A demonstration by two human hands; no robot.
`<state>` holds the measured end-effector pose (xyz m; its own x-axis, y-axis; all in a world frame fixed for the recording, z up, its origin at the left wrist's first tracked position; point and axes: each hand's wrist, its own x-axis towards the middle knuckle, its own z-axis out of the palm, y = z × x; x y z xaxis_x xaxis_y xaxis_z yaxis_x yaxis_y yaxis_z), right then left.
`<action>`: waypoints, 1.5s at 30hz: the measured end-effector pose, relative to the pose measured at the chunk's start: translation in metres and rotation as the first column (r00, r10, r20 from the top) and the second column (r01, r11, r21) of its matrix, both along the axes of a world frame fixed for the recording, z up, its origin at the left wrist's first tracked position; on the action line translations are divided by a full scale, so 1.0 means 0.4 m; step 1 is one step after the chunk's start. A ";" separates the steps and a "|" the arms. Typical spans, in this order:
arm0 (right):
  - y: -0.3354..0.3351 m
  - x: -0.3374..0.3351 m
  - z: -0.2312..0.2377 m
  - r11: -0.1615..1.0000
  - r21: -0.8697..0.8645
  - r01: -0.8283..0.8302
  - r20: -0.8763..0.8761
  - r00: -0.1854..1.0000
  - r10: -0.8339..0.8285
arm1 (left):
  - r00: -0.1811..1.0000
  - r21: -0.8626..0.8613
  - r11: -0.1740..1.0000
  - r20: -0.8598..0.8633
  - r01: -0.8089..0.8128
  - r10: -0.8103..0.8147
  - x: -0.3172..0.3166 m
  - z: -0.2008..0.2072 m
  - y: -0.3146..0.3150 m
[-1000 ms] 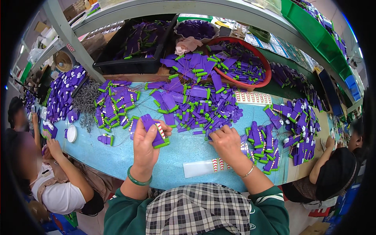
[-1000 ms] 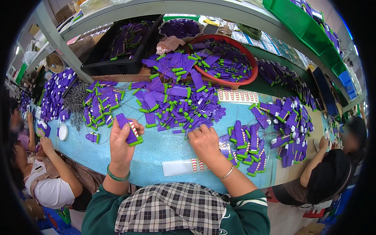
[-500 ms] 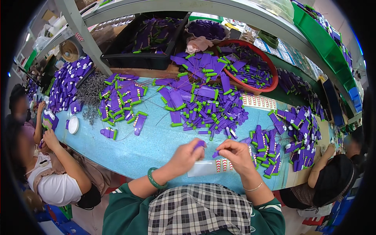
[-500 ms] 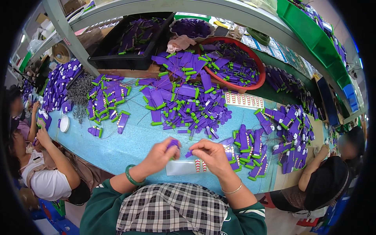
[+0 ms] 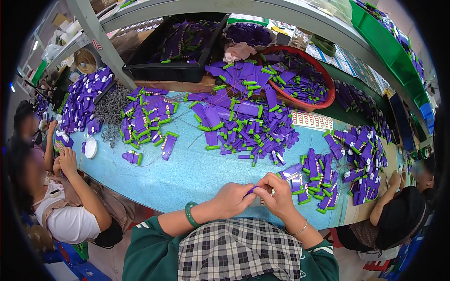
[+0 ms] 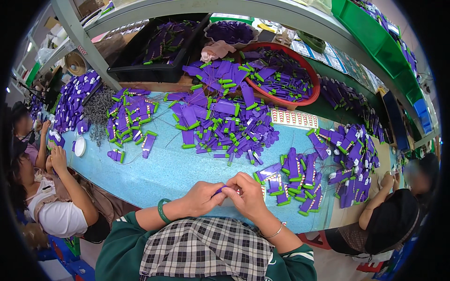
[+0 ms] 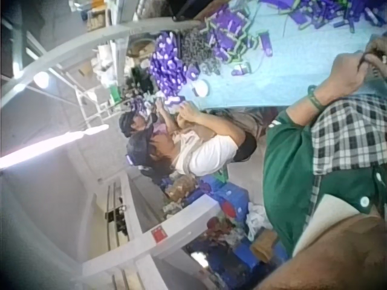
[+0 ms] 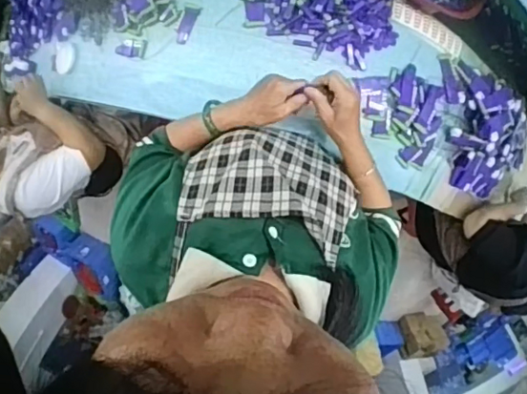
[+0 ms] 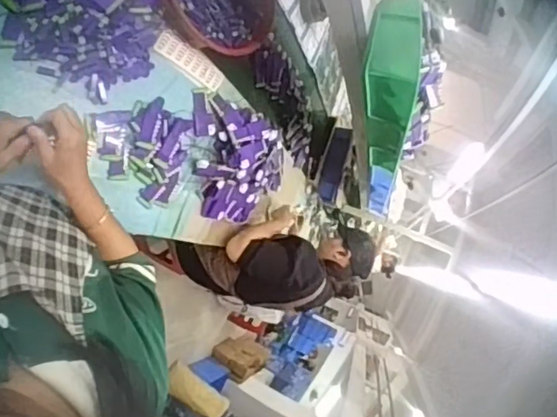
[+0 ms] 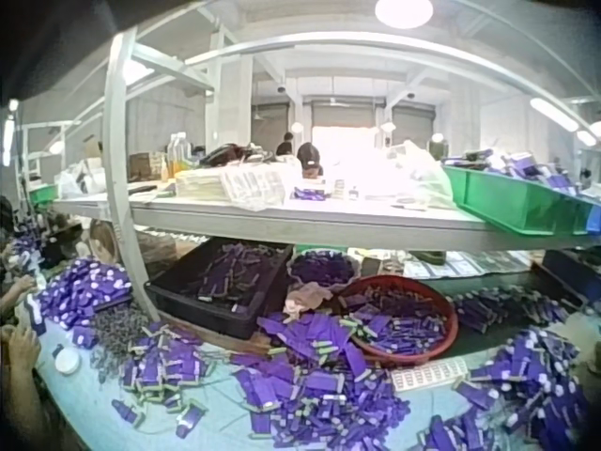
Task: The person assembles small purple and green plastic components by hand. They pick up a purple piece, insert a green piece, and attach a small white and red striped item, repeating this process for multiple units on a blue table.
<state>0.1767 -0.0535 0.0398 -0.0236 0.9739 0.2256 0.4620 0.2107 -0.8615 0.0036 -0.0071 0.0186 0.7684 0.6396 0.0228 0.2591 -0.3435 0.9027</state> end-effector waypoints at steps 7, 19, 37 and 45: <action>-0.013 0.011 -0.031 0.957 -0.290 -0.010 -0.181 0.983 -0.045 | 0.998 -0.374 0.926 0.036 0.057 -0.047 0.007 -0.006 -0.005; -0.011 0.226 0.068 0.981 0.159 0.109 0.660 0.727 -0.188 | 0.681 0.644 0.715 -0.397 -0.271 0.615 -0.091 0.040 0.448; -0.056 0.013 -0.090 0.997 -0.028 -0.071 0.570 0.818 0.074 | 0.761 0.386 0.669 0.164 -0.635 0.628 -0.099 -0.087 0.408; -0.051 0.004 -0.109 0.997 0.026 -0.076 0.509 0.859 0.052 | 0.722 -0.441 0.890 0.579 -0.112 0.378 -0.062 0.132 0.143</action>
